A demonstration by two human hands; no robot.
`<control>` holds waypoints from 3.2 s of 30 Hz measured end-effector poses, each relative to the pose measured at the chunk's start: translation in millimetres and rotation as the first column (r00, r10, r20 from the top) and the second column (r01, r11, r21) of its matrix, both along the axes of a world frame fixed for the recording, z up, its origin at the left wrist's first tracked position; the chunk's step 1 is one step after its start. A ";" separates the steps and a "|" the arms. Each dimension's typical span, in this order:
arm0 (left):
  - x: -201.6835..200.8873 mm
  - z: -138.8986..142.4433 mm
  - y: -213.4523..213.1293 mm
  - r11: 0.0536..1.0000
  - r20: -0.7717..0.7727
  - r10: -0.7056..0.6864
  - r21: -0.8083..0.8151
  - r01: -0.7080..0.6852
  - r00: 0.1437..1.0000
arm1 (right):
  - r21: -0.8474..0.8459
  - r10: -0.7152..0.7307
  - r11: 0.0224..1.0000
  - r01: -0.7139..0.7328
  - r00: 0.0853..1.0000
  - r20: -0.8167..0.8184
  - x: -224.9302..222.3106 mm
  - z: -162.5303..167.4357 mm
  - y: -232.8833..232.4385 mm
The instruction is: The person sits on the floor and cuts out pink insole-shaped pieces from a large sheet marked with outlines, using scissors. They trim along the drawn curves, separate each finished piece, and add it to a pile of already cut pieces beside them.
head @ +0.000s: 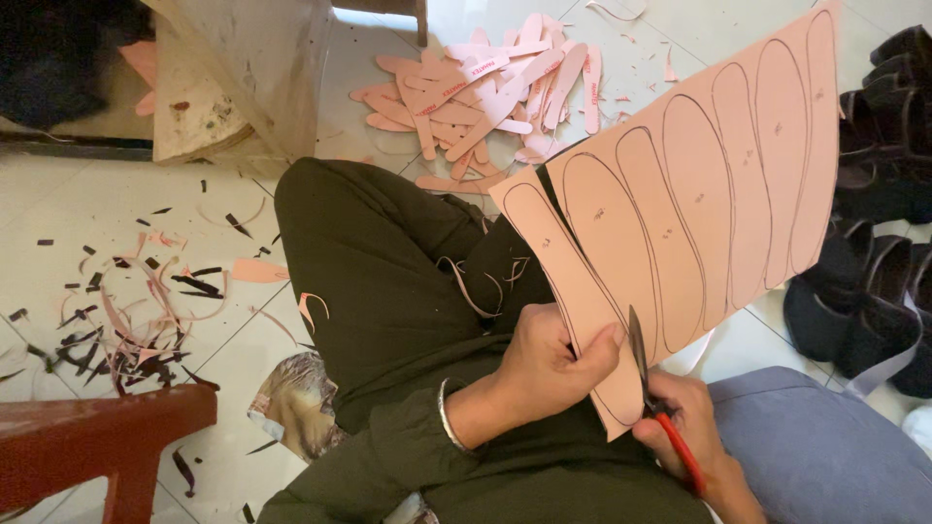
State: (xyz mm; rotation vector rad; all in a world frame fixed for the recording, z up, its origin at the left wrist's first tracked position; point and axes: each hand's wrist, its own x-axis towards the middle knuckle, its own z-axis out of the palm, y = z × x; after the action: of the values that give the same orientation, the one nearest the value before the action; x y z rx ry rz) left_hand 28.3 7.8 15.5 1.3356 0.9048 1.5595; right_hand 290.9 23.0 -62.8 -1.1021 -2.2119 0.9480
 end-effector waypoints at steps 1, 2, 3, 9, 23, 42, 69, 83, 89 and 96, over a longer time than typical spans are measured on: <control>-0.1 0.5 -0.3 1.000 -0.012 0.000 0.013 0.000 1.000 | -0.014 -0.008 1.000 0.008 1.000 -0.004 1.4 -1.5 -0.6; -0.5 0.9 -0.7 1.000 -0.024 0.000 0.027 0.000 1.000 | -0.028 -0.017 0.999 0.017 1.000 -0.007 2.3 -2.6 -1.6; -0.9 1.3 -0.7 0.999 -0.036 0.002 0.043 -0.001 0.999 | -0.040 -0.025 0.999 0.024 1.000 -0.011 2.6 -3.0 -1.8; -5.1 2.1 -0.6 0.998 -0.061 -0.041 0.038 0.043 0.997 | -0.083 0.034 0.996 -0.041 0.996 -0.077 -3.2 6.5 -0.5; -5.9 4.0 -3.9 0.996 -0.100 -0.009 0.088 0.018 0.995 | -0.012 -0.028 1.000 0.027 0.997 -0.071 -2.0 0.4 -5.4; -11.4 6.7 0.6 0.996 -0.154 -0.057 0.053 0.066 0.986 | -0.188 0.104 0.976 -0.106 0.994 -0.021 -6.9 25.9 6.2; -15.4 -4.0 7.9 0.953 -0.005 -0.233 -0.202 0.227 0.973 | -0.236 0.058 0.969 -0.073 0.996 -0.071 -5.9 3.0 12.4; -20.5 -7.7 1.6 0.895 0.183 -0.352 -0.220 0.388 0.918 | -0.060 0.072 0.996 -0.068 0.995 0.075 5.2 -23.8 22.3; -19.2 -7.4 0.4 0.907 0.146 -0.335 -0.218 0.361 0.931 | 0.000 0.035 0.999 -0.035 0.996 0.079 -4.5 -21.8 15.8; -18.9 -7.9 -0.6 0.897 0.153 -0.360 -0.213 0.386 0.920 | 0.173 0.060 0.984 -0.045 0.995 -0.080 -12.9 -25.6 12.4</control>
State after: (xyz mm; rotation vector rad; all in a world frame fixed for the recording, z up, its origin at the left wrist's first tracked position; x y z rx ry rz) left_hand 9.4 7.2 7.6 1.1567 0.6922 1.1729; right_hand 278.0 35.4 -88.4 -0.9132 -2.2158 0.7942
